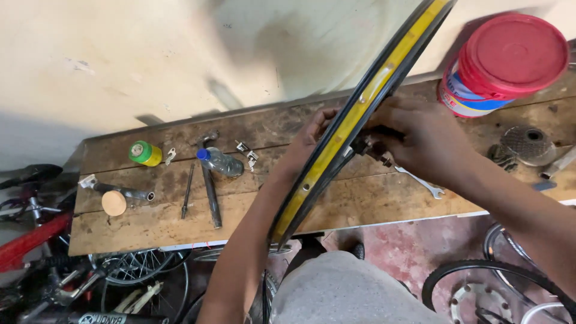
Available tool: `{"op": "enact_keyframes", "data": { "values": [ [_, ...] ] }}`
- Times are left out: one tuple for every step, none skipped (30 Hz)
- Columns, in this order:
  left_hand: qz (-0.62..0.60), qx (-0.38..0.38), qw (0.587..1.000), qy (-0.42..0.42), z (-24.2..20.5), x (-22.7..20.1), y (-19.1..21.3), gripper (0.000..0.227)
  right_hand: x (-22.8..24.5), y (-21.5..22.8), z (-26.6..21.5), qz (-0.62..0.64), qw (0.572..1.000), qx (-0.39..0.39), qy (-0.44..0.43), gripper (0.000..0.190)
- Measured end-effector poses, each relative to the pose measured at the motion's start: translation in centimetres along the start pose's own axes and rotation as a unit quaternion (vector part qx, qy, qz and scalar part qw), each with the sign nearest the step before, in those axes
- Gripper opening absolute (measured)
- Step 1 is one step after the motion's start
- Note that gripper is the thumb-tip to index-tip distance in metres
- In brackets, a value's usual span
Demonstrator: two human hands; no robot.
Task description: The person works on a bicycle wheel hub, using a wrench to tighten a nut and then wiping the hub and spokes with a black cloth. The person rotates the wheel to access different areas and continues cleaning the hub and axle.
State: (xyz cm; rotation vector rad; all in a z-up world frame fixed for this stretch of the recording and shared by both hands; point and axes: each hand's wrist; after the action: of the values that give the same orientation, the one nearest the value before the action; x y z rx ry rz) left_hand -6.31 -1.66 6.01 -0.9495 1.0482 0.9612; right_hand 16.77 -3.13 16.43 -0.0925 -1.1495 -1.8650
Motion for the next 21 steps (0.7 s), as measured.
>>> {"op": "enact_keyframes", "data": {
  "values": [
    [-0.002, -0.003, 1.0, 0.003, -0.2, -1.0, -0.2, 0.079, 0.1, 1.0, -0.7, 0.002, 1.0, 0.004, -0.001, 0.032],
    [0.132, -0.014, 0.991, 0.025, -0.2, -2.1, -0.3, 0.069, 0.3, 2.1, -1.3, -0.033, 0.999, -0.03, 0.014, 0.037],
    [0.263, -0.024, 0.963, 0.046, -0.2, -3.1, -0.4, 0.063, 0.3, 3.2, -1.8, -0.067, 0.995, -0.065, 0.028, 0.043],
    [0.262, -0.023, 0.964, 0.046, 0.0, -4.4, -0.6, 0.063, -0.4, 3.5, -2.4, -0.069, 0.995, -0.064, 0.028, 0.043],
    [0.292, -0.02, 0.953, 0.079, 0.1, -5.6, -0.9, 0.076, -1.2, 3.9, -3.0, -0.058, 0.994, -0.086, -0.016, 0.032],
    [0.321, -0.018, 0.94, 0.115, -0.2, -6.8, -1.2, 0.09, -1.8, 4.2, -3.9, -0.045, 0.991, -0.104, -0.064, 0.025],
    [0.319, -0.017, 0.94, 0.119, 0.0, -6.0, -1.0, 0.09, -2.5, 3.9, -4.7, -0.045, 0.992, -0.101, -0.067, 0.025],
    [0.324, -0.001, 0.944, 0.059, 0.5, -5.2, -0.8, 0.074, -3.4, 3.8, -5.4, -0.021, 0.983, -0.107, -0.149, 0.02],
    [0.327, 0.015, 0.945, -0.002, 1.0, -4.5, -0.7, 0.059, -4.2, 3.6, -6.1, 0.004, 0.967, -0.112, -0.23, 0.017],
    [0.327, 0.017, 0.945, -0.001, 0.5, -4.3, -1.0, 0.059, -4.8, 3.3, -6.6, 0.004, 0.966, -0.112, -0.232, 0.017],
    [0.354, -0.005, 0.934, -0.036, 0.0, -4.2, -1.3, 0.065, -5.5, 2.9, -7.1, -0.003, 0.961, -0.113, -0.252, 0.016],
    [0.382, -0.027, 0.921, -0.071, -0.5, -4.1, -1.5, 0.072, -6.1, 2.5, -7.6, -0.01, 0.955, -0.115, -0.272, 0.016],
    [0.382, -0.025, 0.921, -0.069, -0.6, -4.2, -1.9, 0.072, -6.3, 2.2, -7.8, -0.01, 0.955, -0.115, -0.274, 0.016],
    [0.398, -0.042, 0.915, -0.056, -0.6, -4.3, -2.3, 0.083, -6.6, 2.0, -8.1, 0.005, 0.955, -0.131, -0.267, 0.013],
    [0.414, -0.058, 0.908, -0.042, -0.6, -4.4, -2.7, 0.093, -6.8, 1.8, -8.3, 0.02, 0.954, -0.147, -0.259, 0.011],
    [0.413, -0.056, 0.908, -0.043, -0.4, -4.7, -3.0, 0.093, -7.0, 1.7, -8.6, 0.019, 0.954, -0.148, -0.26, 0.011],
    [0.457, -0.086, 0.883, 0.065, -0.2, -5.0, -3.2, 0.1, -7.1, 1.6, -8.9, 0.015, 0.949, -0.162, -0.269, 0.013],
    [0.495, -0.115, 0.843, 0.174, -0.2, -5.3, -3.5, 0.107, -7.2, 1.3, -9.1, 0.012, 0.945, -0.175, -0.277, 0.015],
    [0.495, -0.116, 0.843, 0.175, 0.1, -4.4, -2.9, 0.107, -7.4, 1.0, -9.4, 0.012, 0.945, -0.173, -0.277, 0.015],
    [0.46, -0.105, 0.863, 0.182, 0.4, -3.6, -2.2, 0.082, -7.7, 0.6, -9.5, 0.111, 0.926, -0.197, -0.303, 0.014],
    [0.424, -0.095, 0.881, 0.189, 0.6, -2.9, -1.6, 0.058, -7.9, 0.2, -9.7, 0.208, 0.896, -0.217, -0.327, 0.016]
  ]
}}
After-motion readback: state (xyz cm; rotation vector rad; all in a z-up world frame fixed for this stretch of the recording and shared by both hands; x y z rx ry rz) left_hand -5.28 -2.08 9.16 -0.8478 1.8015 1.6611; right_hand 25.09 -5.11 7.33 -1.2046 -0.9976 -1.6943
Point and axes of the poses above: each hand's wrist, its own z-axis towards the middle knuckle, its own y-axis out of the back of the hand, x = y × z, and after that the axes turned 13 degrees about -x, right-handed
